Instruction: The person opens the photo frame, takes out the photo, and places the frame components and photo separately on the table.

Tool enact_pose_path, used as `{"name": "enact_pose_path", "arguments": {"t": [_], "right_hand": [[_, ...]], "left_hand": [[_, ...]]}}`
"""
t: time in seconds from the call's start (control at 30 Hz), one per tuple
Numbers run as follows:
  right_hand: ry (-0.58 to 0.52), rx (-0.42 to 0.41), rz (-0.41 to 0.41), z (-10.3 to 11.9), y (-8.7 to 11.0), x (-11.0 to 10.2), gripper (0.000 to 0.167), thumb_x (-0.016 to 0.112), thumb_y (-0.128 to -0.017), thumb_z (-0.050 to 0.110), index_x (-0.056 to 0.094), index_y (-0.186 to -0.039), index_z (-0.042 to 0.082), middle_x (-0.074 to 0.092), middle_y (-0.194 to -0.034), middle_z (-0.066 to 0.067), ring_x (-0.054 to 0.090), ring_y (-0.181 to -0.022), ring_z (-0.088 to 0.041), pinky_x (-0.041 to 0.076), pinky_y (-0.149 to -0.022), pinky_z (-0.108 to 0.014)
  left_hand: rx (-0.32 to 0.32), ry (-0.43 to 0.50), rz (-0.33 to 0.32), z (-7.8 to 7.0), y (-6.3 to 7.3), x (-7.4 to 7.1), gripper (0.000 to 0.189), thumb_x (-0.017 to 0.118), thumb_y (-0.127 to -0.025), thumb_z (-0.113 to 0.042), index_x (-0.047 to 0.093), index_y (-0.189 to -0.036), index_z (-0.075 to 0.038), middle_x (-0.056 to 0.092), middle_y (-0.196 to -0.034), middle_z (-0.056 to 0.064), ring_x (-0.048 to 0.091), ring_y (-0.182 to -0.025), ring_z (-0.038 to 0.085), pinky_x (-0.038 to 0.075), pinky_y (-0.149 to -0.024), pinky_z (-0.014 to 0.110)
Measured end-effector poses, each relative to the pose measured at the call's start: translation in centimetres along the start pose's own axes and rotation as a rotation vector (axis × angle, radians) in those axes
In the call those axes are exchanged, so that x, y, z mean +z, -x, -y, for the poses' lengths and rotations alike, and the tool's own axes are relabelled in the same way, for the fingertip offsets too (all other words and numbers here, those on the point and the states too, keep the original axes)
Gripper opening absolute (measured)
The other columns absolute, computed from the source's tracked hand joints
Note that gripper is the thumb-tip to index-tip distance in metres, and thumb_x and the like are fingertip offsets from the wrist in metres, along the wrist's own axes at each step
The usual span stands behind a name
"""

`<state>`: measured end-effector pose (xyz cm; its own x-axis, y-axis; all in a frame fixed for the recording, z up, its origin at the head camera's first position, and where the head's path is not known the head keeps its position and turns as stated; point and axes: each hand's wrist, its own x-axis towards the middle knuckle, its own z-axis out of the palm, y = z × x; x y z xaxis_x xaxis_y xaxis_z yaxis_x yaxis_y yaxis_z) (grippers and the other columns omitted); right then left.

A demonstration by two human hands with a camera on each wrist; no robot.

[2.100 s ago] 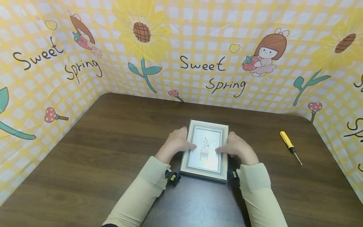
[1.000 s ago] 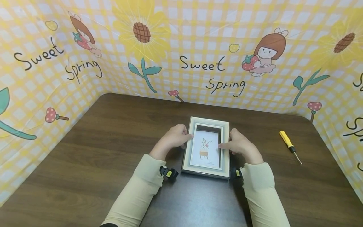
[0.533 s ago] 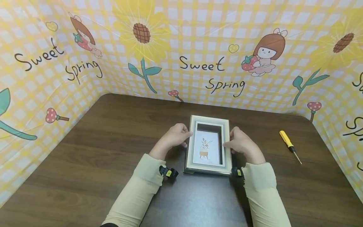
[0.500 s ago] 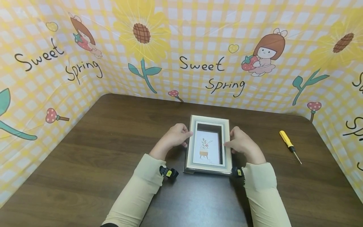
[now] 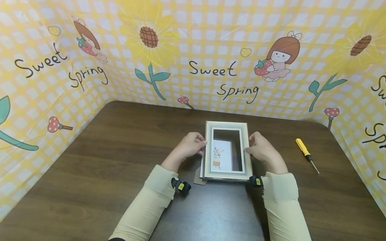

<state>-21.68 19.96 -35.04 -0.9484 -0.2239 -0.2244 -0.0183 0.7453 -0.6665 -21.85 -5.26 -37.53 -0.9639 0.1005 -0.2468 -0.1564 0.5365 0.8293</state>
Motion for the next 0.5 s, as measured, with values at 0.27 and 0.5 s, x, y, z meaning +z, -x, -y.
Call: {"name": "enact_pose_path", "arguments": {"t": [0.27, 0.5], "right_hand": [[0.001, 0.0, -0.017, -0.6, 0.3, -0.8, 0.039, 0.061, -0.094, 0.002, 0.037, -0.121, -0.012, 0.056, -0.076, -0.009, 0.06, -0.065, -0.019, 0.044, -0.065, -0.031], [-0.044, -0.031, -0.027, -1.4, 0.5, -1.4, 0.04, 0.059, -0.094, 0.0, 0.037, -0.123, -0.014, 0.058, -0.075, -0.007, 0.057, -0.064, -0.017, 0.048, -0.062, -0.032]], "left_hand": [[0.018, 0.027, -0.001, -0.3, 0.1, 0.7, 0.028, 0.061, -0.1, -0.022, 0.06, -0.116, 0.0, 0.074, -0.101, 0.012, 0.068, -0.071, 0.016, 0.05, -0.066, 0.025], [0.041, 0.04, 0.005, -0.6, 0.1, 1.3, 0.028, 0.061, -0.1, -0.021, 0.06, -0.117, 0.001, 0.073, -0.108, 0.014, 0.069, -0.073, 0.016, 0.054, -0.068, 0.026]]}}
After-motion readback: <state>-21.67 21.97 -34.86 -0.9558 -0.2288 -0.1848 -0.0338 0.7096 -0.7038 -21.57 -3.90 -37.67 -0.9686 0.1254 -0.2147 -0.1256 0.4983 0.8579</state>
